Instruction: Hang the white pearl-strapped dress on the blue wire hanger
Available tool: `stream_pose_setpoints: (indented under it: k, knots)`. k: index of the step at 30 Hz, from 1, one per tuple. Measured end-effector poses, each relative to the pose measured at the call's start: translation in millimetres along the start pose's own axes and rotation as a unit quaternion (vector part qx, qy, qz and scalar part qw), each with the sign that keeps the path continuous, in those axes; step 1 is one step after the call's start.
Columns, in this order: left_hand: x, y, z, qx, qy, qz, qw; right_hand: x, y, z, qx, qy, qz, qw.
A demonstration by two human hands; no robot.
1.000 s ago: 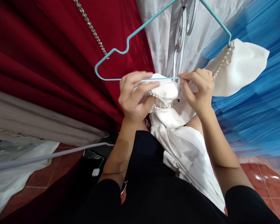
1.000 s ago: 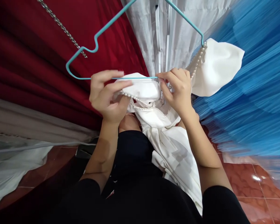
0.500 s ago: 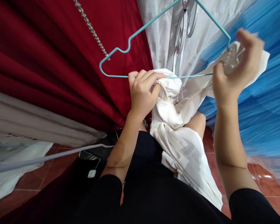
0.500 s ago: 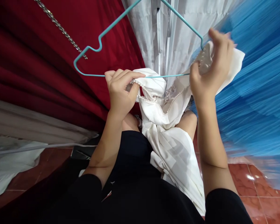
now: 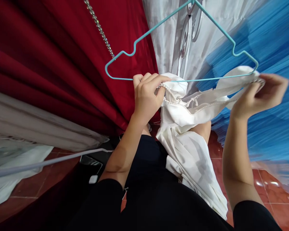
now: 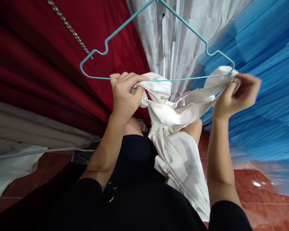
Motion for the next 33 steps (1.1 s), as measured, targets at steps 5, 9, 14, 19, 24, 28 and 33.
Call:
stream_pose_setpoints:
  k: [5, 9, 14, 19, 24, 28, 33]
  knots:
    - [-4.0, 10.9, 0.2, 0.004, -0.012, 0.019, 1.000, 55.7, 33.8, 57.7, 0.182, -0.058, 0.080, 0.978]
    - [-4.5, 11.3, 0.6, -0.004, -0.015, 0.030, 0.999, 90.7, 80.5, 58.0, 0.274, -0.088, 0.118, 0.950]
    - [-7.3, 8.8, 1.9, 0.006, 0.013, 0.031, 0.999, 59.6, 119.7, 75.8, 0.410, -0.017, 0.166, 0.896]
    - [-17.8, -14.7, 15.0, -0.069, 0.069, 0.073, 0.993, 48.4, 111.5, 81.9, 0.387, -0.018, 0.157, 0.908]
    - [8.3, -62.2, 54.9, -0.295, 0.033, 0.122, 0.947, 51.7, 113.0, 77.9, 0.384, -0.021, 0.132, 0.914]
    - [68.9, -80.7, 76.8, -0.360, -0.086, 0.137, 0.919, 50.8, 114.1, 79.7, 0.379, -0.026, 0.131, 0.916]
    - [109.5, -114.8, 60.3, -0.382, -0.108, 0.082, 0.914, 48.6, 113.5, 81.9, 0.388, -0.015, 0.136, 0.912]
Point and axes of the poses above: each hand's wrist, its own z-axis away from the middle knuckle, its own y-axis out of the palm, x = y × z, the point moved 9 cm from there along -z, towards the middle knuckle, and after that the axes turned 13 degrees about y, right-handed, at the moved point
